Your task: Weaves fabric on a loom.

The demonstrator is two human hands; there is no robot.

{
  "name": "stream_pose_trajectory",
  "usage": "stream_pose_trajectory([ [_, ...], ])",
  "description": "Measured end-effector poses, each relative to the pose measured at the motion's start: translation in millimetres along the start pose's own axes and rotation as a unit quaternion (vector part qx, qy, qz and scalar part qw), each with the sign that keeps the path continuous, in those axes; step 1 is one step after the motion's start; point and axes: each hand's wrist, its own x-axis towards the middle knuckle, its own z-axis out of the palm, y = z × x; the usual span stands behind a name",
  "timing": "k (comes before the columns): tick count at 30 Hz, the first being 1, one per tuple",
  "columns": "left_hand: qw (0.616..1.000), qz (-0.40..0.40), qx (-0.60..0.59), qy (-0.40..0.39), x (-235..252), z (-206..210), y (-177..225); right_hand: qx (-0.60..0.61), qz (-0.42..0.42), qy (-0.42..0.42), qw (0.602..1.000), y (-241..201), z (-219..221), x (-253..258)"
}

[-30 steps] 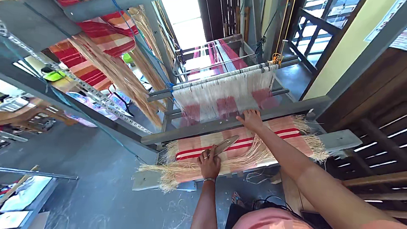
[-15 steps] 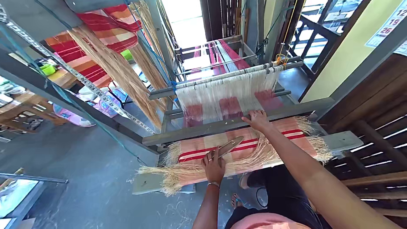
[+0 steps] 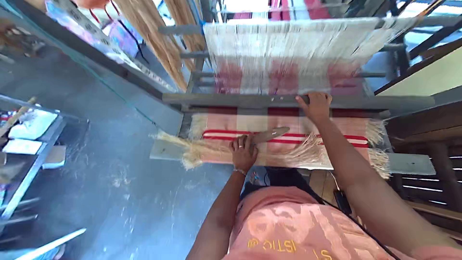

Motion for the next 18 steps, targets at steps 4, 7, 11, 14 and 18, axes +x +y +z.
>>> stream_pose_trajectory([
  [4,1.000,-0.001,0.010,-0.004,0,5,-4,0.013,0.012,0.008,1.000,2,5,41],
  [7,1.000,-0.001,0.003,-0.003,-3,8,-4,0.008,0.014,0.003,1.000,1,5,31],
  [11,1.000,0.011,-0.009,-0.010,-4,10,-7,0.000,0.028,-0.043,0.999,-10,-11,-30],
  [14,1.000,0.014,-0.018,-0.022,-5,12,-6,-0.009,0.022,-0.043,0.999,-9,-12,-39],
  [18,1.000,0.014,-0.022,-0.017,-3,13,-5,-0.004,0.005,-0.023,1.000,-2,-4,-37],
])
